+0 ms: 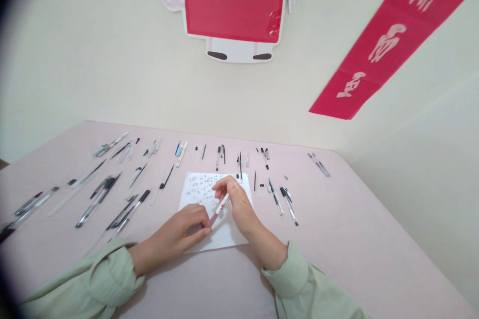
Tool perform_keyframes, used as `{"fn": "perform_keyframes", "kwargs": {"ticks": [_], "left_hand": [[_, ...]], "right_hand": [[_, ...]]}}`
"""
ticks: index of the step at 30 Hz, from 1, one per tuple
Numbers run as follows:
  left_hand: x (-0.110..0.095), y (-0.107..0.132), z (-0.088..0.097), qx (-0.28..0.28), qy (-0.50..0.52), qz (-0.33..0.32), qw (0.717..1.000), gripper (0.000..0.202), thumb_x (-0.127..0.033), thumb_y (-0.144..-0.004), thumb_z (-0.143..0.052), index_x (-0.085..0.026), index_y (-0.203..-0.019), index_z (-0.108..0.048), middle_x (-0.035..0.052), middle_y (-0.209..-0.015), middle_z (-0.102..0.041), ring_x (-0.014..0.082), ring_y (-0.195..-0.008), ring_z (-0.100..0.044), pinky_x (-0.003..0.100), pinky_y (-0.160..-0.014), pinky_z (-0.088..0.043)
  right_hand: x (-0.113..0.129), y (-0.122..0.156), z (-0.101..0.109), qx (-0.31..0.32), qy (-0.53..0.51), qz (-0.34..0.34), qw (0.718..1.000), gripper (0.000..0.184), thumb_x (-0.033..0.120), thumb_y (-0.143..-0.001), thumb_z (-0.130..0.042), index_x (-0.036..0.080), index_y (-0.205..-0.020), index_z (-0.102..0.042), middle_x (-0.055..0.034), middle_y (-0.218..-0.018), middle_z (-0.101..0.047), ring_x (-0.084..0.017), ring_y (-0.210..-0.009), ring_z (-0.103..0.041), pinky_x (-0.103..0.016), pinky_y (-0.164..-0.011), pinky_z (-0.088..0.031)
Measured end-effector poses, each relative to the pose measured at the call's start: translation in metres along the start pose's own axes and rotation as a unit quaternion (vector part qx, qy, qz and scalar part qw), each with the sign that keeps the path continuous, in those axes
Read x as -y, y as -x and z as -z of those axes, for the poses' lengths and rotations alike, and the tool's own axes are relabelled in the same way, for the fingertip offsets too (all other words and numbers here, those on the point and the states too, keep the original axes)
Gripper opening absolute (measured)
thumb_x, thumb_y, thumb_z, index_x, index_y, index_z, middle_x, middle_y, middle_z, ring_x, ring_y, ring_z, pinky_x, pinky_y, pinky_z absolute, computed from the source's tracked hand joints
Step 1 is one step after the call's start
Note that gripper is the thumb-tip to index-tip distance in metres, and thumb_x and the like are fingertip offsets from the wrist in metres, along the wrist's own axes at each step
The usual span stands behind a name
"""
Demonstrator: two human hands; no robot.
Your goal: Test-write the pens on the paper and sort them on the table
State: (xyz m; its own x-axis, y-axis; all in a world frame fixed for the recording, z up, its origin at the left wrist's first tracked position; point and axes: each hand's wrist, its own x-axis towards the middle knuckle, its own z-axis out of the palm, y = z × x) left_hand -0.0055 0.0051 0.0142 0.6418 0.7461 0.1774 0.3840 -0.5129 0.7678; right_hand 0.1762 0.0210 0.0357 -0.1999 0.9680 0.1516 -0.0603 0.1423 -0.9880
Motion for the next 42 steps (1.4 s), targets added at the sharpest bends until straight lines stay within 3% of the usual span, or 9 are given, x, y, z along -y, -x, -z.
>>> {"fn": "perform_keyframes", "kwargs": {"ticks": [4, 6, 10, 15, 18, 25, 30, 34, 42], "left_hand": [[0.001, 0.001, -0.001, -0.019, 0.002, 0.014, 1.000, 0.025, -0.037, -0.091, -0.049, -0.020, -0.075, -0.058, 0.0017, -0.079, -0.060, 0.0173, -0.080, -0.055, 0.030, -0.076, -0.042], [0.002, 0.002, 0.002, -0.054, -0.003, 0.039, 0.998, 0.030, -0.038, -0.093, -0.044, -0.021, -0.073, -0.058, 0.0013, -0.076, -0.058, 0.0174, -0.077, -0.055, 0.030, -0.073, -0.042], [0.010, 0.000, 0.010, -0.233, -0.025, 0.136, 0.963, 0.035, -0.035, -0.096, -0.032, -0.021, -0.072, -0.054, 0.0017, -0.075, -0.055, 0.0192, -0.077, -0.055, 0.033, -0.072, -0.043], [0.022, -0.003, 0.011, -0.335, -0.060, 0.140, 0.930, 0.015, -0.022, -0.090, -0.039, -0.021, -0.092, -0.053, 0.0075, -0.104, -0.054, 0.0234, -0.107, -0.051, 0.041, -0.094, -0.041], [0.025, -0.003, 0.008, -0.325, -0.068, 0.137, 0.933, 0.017, -0.014, -0.085, -0.040, -0.020, -0.094, -0.053, 0.0095, -0.114, -0.049, 0.0243, -0.115, -0.048, 0.044, -0.097, -0.041], [0.025, 0.000, 0.004, -0.249, -0.047, 0.134, 0.958, 0.021, -0.008, -0.083, -0.040, -0.021, -0.088, -0.056, 0.0038, -0.093, -0.050, 0.0186, -0.087, -0.055, 0.034, -0.079, -0.050], [0.022, 0.001, 0.002, -0.222, -0.050, 0.124, 0.966, 0.018, -0.011, -0.086, -0.042, -0.020, -0.091, -0.056, 0.0040, -0.097, -0.049, 0.0174, -0.086, -0.056, 0.032, -0.078, -0.049], [0.018, 0.003, 0.002, -0.226, -0.127, 0.108, 0.960, 0.013, -0.014, -0.083, -0.050, -0.020, -0.093, -0.056, 0.0062, -0.101, -0.051, 0.0237, -0.098, -0.053, 0.041, -0.086, -0.045], [0.011, 0.007, -0.005, -0.121, -0.161, 0.079, 0.976, 0.013, -0.021, -0.082, -0.061, -0.022, -0.094, -0.056, 0.0045, -0.098, -0.055, 0.0247, -0.095, -0.051, 0.041, -0.083, -0.042]], "right_hand": [[0.000, 0.004, 0.001, 0.100, 0.108, -0.068, 0.987, 0.035, 0.051, -0.087, -0.054, 0.019, -0.076, -0.063, 0.0013, -0.065, -0.050, -0.012, -0.058, -0.047, -0.025, -0.055, -0.038], [-0.005, 0.004, 0.001, 0.075, 0.088, -0.094, 0.989, 0.041, 0.054, -0.088, -0.050, 0.018, -0.072, -0.061, 0.0018, -0.058, -0.050, -0.011, -0.051, -0.047, -0.024, -0.050, -0.037], [-0.016, 0.001, 0.002, -0.002, 0.041, -0.067, 0.997, 0.044, 0.058, -0.089, -0.043, 0.019, -0.088, -0.065, -0.0042, -0.072, -0.064, -0.015, -0.060, -0.057, -0.029, -0.060, -0.046], [-0.023, -0.002, 0.003, -0.017, 0.095, -0.054, 0.994, 0.024, 0.041, -0.087, -0.053, 0.023, -0.098, -0.065, -0.0036, -0.091, -0.065, -0.015, -0.073, -0.059, -0.032, -0.074, -0.047], [-0.027, -0.004, 0.005, -0.051, 0.094, -0.057, 0.993, 0.017, 0.036, -0.084, -0.056, 0.022, -0.091, -0.062, -0.0008, -0.083, -0.063, -0.014, -0.067, -0.057, -0.030, -0.068, -0.046], [-0.025, -0.009, 0.014, -0.129, 0.084, -0.062, 0.986, 0.017, 0.037, -0.081, -0.056, 0.021, -0.087, -0.056, 0.0003, -0.076, -0.062, -0.013, -0.060, -0.054, -0.028, -0.061, -0.043], [-0.019, -0.001, -0.001, -0.072, 0.142, -0.063, 0.985, 0.010, 0.030, -0.078, -0.058, 0.022, -0.080, -0.052, 0.0029, -0.069, -0.055, -0.014, -0.063, -0.051, -0.027, -0.061, -0.039], [-0.022, 0.009, -0.013, -0.021, 0.203, -0.077, 0.976, 0.009, 0.027, -0.079, -0.056, 0.023, -0.075, -0.049, 0.0058, -0.062, -0.045, -0.013, -0.058, -0.043, -0.025, -0.057, -0.034], [-0.030, 0.013, -0.009, -0.034, 0.255, -0.070, 0.964, 0.013, 0.027, -0.079, -0.054, 0.023, -0.070, -0.045, 0.0067, -0.057, -0.042, -0.013, -0.057, -0.041, -0.025, -0.057, -0.032]]}}
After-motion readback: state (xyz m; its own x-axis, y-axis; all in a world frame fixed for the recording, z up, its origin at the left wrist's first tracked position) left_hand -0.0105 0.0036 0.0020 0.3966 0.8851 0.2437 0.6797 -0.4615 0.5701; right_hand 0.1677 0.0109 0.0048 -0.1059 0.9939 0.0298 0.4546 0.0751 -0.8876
